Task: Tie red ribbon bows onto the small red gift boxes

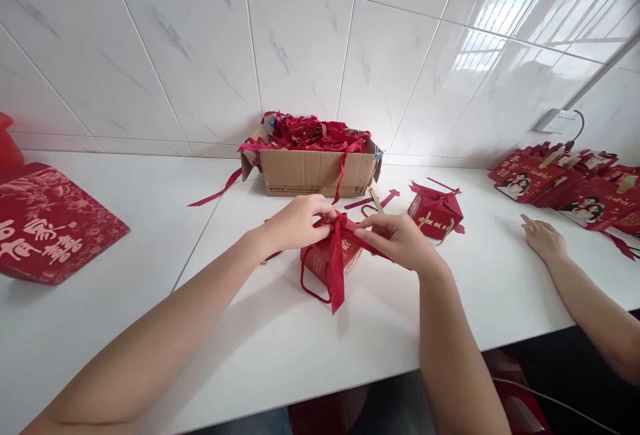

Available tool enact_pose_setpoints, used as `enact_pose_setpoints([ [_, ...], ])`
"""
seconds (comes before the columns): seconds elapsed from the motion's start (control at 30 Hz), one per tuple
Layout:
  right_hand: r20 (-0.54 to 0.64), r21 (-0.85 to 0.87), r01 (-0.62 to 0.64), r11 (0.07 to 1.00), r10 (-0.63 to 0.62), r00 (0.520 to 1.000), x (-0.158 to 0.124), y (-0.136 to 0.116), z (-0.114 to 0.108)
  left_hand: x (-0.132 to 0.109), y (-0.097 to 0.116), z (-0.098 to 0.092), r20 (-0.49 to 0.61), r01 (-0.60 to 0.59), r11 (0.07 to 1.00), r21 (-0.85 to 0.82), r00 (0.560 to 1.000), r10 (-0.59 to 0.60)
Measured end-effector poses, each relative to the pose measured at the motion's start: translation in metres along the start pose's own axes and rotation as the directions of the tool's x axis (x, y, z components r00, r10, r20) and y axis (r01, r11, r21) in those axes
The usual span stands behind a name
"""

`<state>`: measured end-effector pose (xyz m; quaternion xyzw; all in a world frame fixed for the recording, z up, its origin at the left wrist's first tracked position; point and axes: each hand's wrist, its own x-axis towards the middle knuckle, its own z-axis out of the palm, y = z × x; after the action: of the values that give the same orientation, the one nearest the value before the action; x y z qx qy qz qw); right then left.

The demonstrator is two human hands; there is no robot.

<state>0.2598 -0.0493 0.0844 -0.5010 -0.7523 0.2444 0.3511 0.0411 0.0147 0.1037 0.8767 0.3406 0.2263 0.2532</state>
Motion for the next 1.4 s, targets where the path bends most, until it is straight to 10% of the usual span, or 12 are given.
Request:
enact_pose_setpoints([
  [0.1,0.04,-0.004,-0.025,1.0,0.025,0.999,-0.002,0.003,-0.007,0.001,-0.003,0.001,0.042,-0.012,0.999,-0.053,0.999,0.014],
  [0.27,-0.239,-0.132,0.096,0.987,-0.125,0.963,0.003,0.009,-0.006,0.001,-0.002,0.001,0.096,-0.04,0.996,-0.076,0.994,0.047],
  [0.47,-0.012,-0.025,0.208,0.978,-0.208,0.978,0.008,0.007,0.003,0.001,0.002,0.001,0.107,-0.097,0.99,-0.106,0.988,0.108],
  [1.4,0.019,-0.115,0.284,0.952,-0.284,0.959,0.002,0.003,-0.002,0.002,-0.009,-0.009,0.099,-0.147,0.983,0.114,0.986,0.136],
])
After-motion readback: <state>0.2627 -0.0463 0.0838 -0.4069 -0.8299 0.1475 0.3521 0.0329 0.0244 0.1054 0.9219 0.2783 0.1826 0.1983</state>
